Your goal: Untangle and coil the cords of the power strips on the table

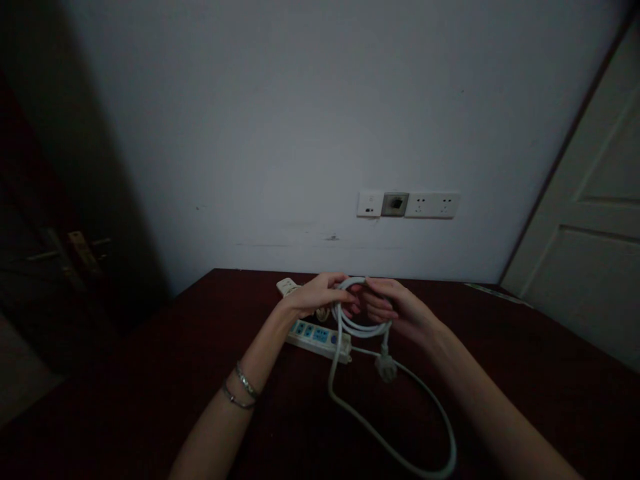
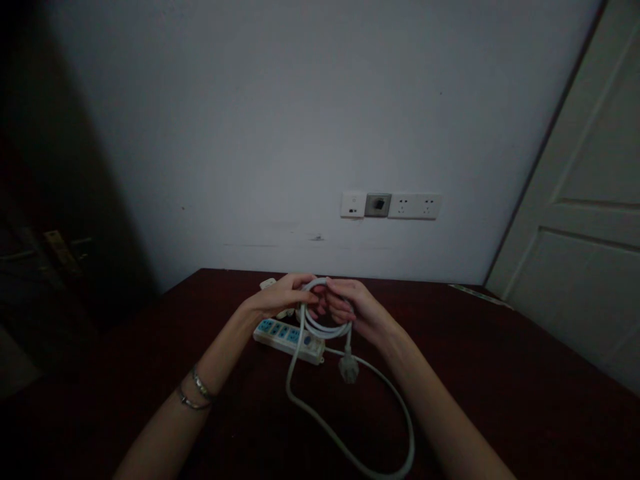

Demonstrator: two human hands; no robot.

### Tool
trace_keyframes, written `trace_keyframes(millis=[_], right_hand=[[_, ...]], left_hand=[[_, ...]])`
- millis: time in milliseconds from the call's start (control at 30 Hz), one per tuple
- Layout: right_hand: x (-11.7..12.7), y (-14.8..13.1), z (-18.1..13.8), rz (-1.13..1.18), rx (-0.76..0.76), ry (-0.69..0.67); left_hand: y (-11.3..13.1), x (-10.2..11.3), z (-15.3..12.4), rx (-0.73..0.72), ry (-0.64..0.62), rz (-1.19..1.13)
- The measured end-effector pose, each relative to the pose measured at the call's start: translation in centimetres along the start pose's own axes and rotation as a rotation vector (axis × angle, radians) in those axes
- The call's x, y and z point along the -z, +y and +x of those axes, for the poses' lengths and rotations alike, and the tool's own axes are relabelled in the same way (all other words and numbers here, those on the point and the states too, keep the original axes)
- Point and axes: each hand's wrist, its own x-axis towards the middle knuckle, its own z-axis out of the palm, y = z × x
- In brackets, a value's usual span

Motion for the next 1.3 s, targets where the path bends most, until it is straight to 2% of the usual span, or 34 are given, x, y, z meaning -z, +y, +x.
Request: trace_keyframes(millis=[133, 267, 333, 400, 567, 667, 767, 900, 1067, 1300], right_hand=[[0.7, 0.0, 0.2, 0.141, -0.01, 0.047], [1.2, -0.4, 0.3, 0.177, 0.001, 0.105], [1.2, -0.5, 0.3, 0.155, 0.0, 0.121], [1.2, -0.6, 0.3, 0.119, -0.006, 0.115], [0.8, -0.6, 0.2, 0.044, -0.025, 0.151], [0.5, -0.5, 0.3, 0.043, -0.024, 0.19], [0.2, -0.4, 0.4, 0.069, -0.026, 0.184], [0.0, -0.2, 0.3, 0.029, -0.014, 0.196], [-0.4, 0.1, 0.3, -0.103, -0.019, 0.204], [-1.0, 0.2, 0.6, -0.112, 0.073, 0.347]], left_hand=[[-0.8, -0.2, 0.9, -0.071, 0.167, 0.033], [-1.1, -0.7, 1.2, -0.16, 0.26, 0.303], [-1.0, -1.0, 1.2, -0.185, 0.278, 0.361], [-1.0, -1.2, 1.3, -0.17, 0.256, 0.271], [-1.4, -1.2, 1.4, -0.084, 0.135, -0.162], [-1.5, -1.3, 1.2, -0.13, 0.106, -0.316], [-1.4, -1.7, 1.0, -0.201, 0.11, -0.356], [-1.4, -2.1, 1.1, -0.227, 0.097, -0.42], [-2.0, -2.4, 1.3, -0.164, 0.057, -0.47], [-2.5, -3.1, 1.0, -0.059, -0.12, -0.67]])
